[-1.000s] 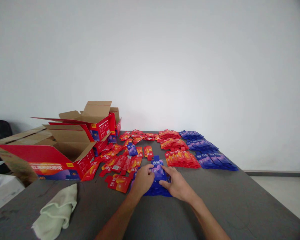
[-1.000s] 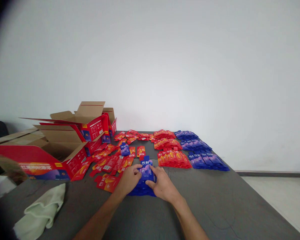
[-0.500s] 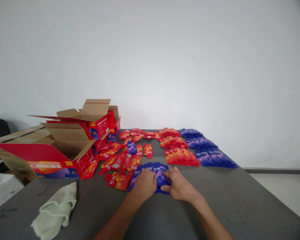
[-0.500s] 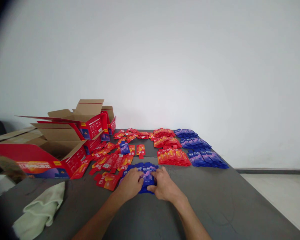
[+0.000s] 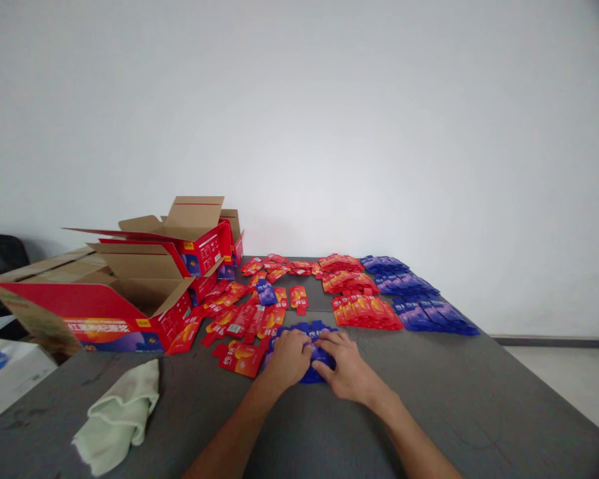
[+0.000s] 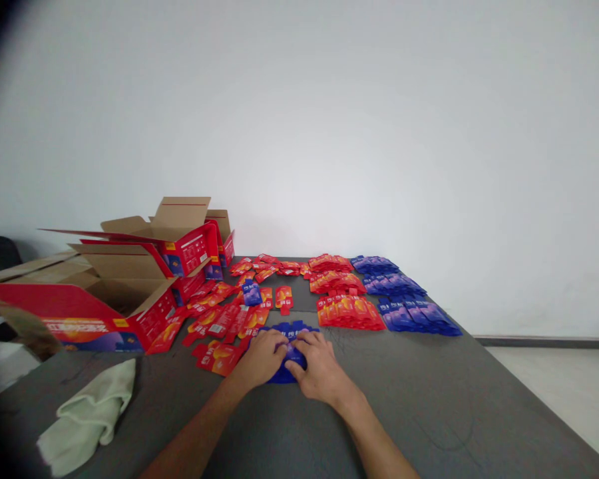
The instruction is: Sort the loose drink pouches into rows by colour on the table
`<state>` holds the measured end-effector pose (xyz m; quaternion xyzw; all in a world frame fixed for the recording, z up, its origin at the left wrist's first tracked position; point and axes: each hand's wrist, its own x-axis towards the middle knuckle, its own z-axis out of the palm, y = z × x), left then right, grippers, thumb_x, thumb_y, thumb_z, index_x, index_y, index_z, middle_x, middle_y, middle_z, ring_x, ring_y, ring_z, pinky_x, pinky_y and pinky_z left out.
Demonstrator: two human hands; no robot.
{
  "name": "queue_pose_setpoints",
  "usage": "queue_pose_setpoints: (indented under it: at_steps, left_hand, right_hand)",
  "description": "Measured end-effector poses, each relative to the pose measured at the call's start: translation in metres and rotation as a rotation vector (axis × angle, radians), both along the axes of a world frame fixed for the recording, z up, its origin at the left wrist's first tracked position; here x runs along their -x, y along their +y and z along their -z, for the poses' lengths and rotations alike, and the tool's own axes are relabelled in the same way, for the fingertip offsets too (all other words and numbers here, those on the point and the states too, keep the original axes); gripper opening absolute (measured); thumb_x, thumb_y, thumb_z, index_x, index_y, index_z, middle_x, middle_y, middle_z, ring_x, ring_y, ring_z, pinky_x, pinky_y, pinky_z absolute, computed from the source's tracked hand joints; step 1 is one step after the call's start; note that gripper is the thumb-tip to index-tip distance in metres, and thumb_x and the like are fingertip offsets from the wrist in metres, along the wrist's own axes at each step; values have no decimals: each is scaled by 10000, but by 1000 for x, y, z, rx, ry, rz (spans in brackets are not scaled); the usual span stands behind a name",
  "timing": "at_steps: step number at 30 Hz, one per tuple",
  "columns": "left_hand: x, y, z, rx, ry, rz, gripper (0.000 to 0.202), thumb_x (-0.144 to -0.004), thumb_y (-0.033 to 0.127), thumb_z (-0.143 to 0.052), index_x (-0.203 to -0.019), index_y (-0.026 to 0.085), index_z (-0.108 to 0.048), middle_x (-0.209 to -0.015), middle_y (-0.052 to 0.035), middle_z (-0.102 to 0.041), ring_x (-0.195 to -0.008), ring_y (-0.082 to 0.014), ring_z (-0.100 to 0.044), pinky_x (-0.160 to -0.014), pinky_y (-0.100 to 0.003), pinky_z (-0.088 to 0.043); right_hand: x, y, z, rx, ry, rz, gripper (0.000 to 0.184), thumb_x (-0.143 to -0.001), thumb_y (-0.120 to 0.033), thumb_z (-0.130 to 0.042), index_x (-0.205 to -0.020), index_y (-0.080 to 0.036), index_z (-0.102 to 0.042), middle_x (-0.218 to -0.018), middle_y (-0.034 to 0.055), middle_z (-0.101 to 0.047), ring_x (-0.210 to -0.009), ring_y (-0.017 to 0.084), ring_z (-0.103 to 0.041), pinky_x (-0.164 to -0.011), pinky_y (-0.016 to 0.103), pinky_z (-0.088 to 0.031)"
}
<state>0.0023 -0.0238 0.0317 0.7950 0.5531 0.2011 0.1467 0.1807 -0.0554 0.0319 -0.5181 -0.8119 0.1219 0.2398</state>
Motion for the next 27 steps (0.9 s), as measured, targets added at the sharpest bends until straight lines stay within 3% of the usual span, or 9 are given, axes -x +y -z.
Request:
queue_pose_setpoints:
  at_steps: [6,12,17,22,27]
  left_hand:
    - [21,29,3,-33,68,-131,297,-871,262,-497,-1059,220,-723,-1083,-96,-708,-1081,-221,-604,-942,-324,-409]
    - [53,86,-6,-66,217,-363,322,-910,295,-439,-1065,185,-699,-1106,-148,-687,-1047,-262,-615,-880,-358,-431]
    - [56,124,7,-93,255,-502,359,-902,319,-447,-1140,187,-681,-1199,-184,-640,-1124,-321,-558,-913,-421,-398]
    - [50,136,25,-66,246,-515,351,-891,322,-466,-1096,164,-702,-1211,-214,-623,-1166,-356,-508,-953,-458,-351]
    - [46,140,23,-61,149,-556,336,-866,217,-476,-1116,131,-683,-1248,-233,-581,-1183,-338,-494,-966,-450,-348]
  right_hand:
    - [11,8,-9,-44,65,90,320,-882,-488,-613,-1085,-267,-721,-1240,74,-637,-1168,270,-530,-1012,431,-374]
    - [24,37,-23,-124,106,61,280,-911,-450,-588,-1019,-242,-741,-1180,77,-665,-1129,252,-565,-1008,397,-390]
    - [30,50,-22,-155,163,76,274,-934,-421,-558,-1011,-232,-741,-1176,79,-663,-1125,242,-569,-1015,389,-394]
    - [33,55,-14,-121,166,76,245,-935,-389,-559,-988,-235,-742,-1164,71,-670,-1136,245,-568,-1021,393,-391]
    - [31,54,-9,-122,213,69,249,-944,-362,-536,-978,-229,-744,-1151,75,-672,-1126,236,-577,-1017,374,-405]
